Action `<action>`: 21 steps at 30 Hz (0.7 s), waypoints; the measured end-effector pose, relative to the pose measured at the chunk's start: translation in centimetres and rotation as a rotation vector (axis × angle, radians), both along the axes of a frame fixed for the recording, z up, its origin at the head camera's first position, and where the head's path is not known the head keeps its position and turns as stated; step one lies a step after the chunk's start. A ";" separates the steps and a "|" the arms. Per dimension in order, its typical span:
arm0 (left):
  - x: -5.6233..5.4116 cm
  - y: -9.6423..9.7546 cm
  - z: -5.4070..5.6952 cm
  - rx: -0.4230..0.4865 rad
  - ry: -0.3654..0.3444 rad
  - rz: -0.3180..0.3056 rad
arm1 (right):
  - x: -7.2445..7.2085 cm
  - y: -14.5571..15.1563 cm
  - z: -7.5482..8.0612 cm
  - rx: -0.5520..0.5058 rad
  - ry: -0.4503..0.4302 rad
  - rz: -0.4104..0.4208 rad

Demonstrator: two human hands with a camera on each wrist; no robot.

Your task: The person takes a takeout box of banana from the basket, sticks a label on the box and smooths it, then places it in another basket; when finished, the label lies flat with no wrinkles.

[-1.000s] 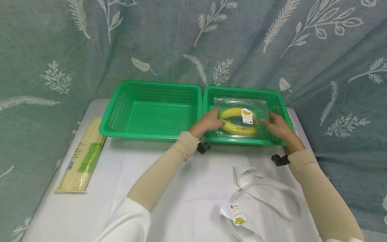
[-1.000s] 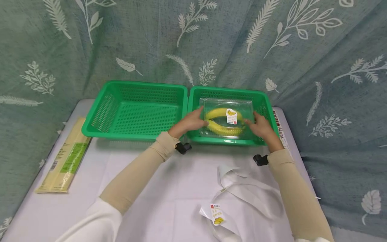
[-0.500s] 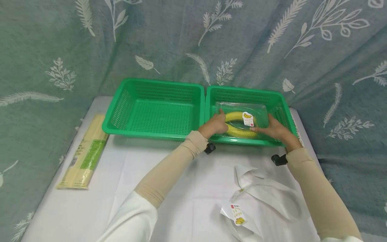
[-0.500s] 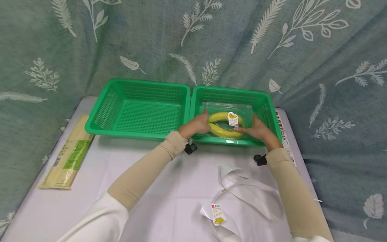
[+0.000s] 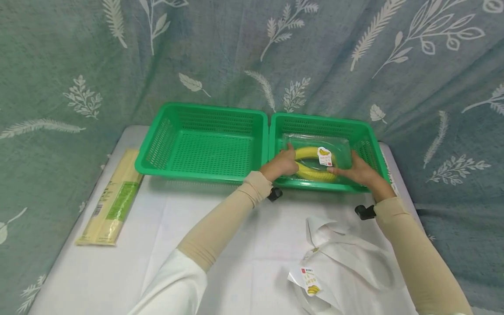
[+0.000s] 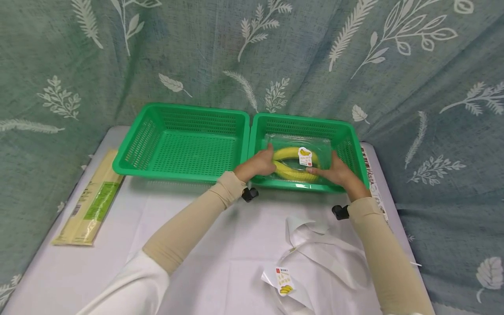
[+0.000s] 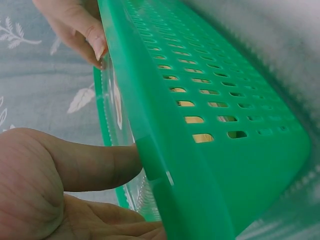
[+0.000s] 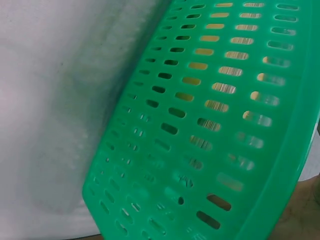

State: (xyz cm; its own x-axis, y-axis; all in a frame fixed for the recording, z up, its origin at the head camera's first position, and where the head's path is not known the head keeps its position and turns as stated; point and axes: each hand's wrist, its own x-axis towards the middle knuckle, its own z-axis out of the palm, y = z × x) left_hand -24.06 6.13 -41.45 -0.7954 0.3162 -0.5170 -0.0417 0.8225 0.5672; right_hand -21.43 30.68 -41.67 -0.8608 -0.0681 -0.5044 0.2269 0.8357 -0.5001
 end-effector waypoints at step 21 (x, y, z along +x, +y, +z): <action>2.4 -3.9 0.9 0.332 0.247 0.179 | 2.3 -0.5 -0.2 -0.023 0.247 -0.082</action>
State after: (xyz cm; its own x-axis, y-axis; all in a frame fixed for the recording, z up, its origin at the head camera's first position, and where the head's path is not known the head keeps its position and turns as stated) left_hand -21.69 2.23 -40.57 -0.9394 0.2795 -0.1985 0.0033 0.5863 0.8101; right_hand -19.16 30.15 -41.90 -0.9609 -0.0016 -0.2769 0.1622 0.8071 -0.5676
